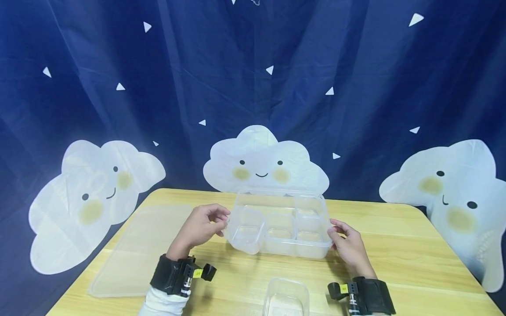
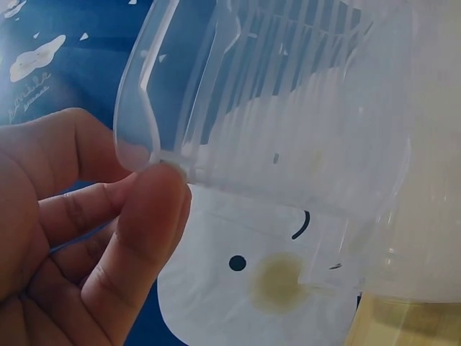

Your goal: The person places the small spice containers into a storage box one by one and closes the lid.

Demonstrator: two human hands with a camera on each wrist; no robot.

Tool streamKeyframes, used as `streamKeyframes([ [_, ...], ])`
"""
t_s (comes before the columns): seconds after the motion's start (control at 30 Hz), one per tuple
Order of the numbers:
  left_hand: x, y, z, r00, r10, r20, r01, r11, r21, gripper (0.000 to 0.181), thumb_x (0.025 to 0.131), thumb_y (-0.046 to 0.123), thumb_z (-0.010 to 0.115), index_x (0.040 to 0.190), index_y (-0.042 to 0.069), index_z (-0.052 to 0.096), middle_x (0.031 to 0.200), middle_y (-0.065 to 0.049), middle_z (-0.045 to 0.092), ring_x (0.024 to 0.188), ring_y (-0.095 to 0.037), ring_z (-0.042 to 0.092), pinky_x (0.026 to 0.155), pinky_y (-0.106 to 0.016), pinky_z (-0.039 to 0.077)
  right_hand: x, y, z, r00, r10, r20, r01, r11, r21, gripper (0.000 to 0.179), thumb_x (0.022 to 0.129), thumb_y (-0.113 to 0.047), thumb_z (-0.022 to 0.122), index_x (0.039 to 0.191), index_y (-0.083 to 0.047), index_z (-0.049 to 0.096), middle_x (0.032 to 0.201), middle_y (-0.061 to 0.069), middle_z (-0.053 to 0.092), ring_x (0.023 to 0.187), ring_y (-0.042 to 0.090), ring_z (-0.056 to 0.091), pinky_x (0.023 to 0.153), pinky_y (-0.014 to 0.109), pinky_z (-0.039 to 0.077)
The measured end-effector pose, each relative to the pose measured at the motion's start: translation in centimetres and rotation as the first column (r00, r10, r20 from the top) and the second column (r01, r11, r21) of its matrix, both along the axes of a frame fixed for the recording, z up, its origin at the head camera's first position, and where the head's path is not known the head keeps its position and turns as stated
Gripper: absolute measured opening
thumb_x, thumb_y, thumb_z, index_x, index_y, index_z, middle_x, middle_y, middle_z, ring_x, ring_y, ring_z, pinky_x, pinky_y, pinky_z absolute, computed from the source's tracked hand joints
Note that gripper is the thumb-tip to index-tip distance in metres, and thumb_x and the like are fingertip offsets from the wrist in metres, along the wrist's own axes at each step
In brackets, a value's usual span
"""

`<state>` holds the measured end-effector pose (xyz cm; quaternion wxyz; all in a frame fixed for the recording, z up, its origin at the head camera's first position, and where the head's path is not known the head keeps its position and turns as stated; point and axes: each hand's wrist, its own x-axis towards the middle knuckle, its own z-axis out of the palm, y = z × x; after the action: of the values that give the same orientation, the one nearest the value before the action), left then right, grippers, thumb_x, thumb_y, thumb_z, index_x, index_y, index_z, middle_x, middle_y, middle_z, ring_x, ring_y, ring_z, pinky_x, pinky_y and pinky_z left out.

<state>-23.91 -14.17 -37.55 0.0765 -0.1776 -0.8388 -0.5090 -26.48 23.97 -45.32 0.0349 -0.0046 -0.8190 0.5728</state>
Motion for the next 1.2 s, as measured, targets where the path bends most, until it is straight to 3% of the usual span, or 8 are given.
streamKeyframes([
  [0.3,-0.15,-0.07,0.12,0.999,0.036,0.009,-0.036,0.999,0.008,0.021,0.079,-0.007,0.060,0.098,-0.004,0.068,0.080,-0.007,0.066,0.067,-0.016,0.063,0.056,-0.035,0.058,0.05,-0.01,0.03,1.000,0.004,-0.007,-0.004,1.000,-0.009,0.048,0.101,-0.021,0.052,0.139,0.007,0.041,0.113,0.018,0.049,0.073,0.011,0.052,0.061,0.027,0.051],
  [0.5,-0.49,-0.18,0.14,0.998,0.054,-0.019,-0.054,0.998,0.019,0.020,0.079,-0.007,0.061,0.098,-0.004,0.068,0.080,-0.008,0.066,0.069,-0.017,0.064,0.054,-0.031,0.057,0.16,-0.02,0.19,1.000,-0.005,0.010,0.005,1.000,-0.002,0.049,0.101,-0.023,0.052,0.140,0.005,0.041,0.114,0.017,0.048,0.074,0.012,0.052,0.062,0.027,0.052],
  [1.0,-0.84,-0.07,-0.02,0.998,0.065,-0.012,-0.064,0.997,0.031,0.020,0.081,-0.005,0.061,0.099,-0.006,0.067,0.079,-0.008,0.065,0.070,-0.017,0.063,0.054,-0.031,0.057,0.25,0.04,0.04,1.000,-0.010,-0.004,0.010,1.000,-0.011,0.050,0.101,-0.024,0.052,0.140,0.006,0.041,0.111,0.016,0.049,0.072,0.010,0.052,0.061,0.026,0.052],
  [1.2,-0.76,-0.08,-0.07,0.997,0.076,0.006,-0.076,0.995,0.057,0.018,0.083,-0.005,0.064,0.100,-0.008,0.067,0.078,-0.007,0.065,0.069,-0.018,0.063,0.056,-0.037,0.058,0.23,-0.09,0.14,1.000,-0.012,0.009,0.012,1.000,-0.016,0.050,0.101,-0.024,0.052,0.141,0.005,0.041,0.112,0.016,0.049,0.073,0.011,0.051,0.061,0.026,0.051],
])
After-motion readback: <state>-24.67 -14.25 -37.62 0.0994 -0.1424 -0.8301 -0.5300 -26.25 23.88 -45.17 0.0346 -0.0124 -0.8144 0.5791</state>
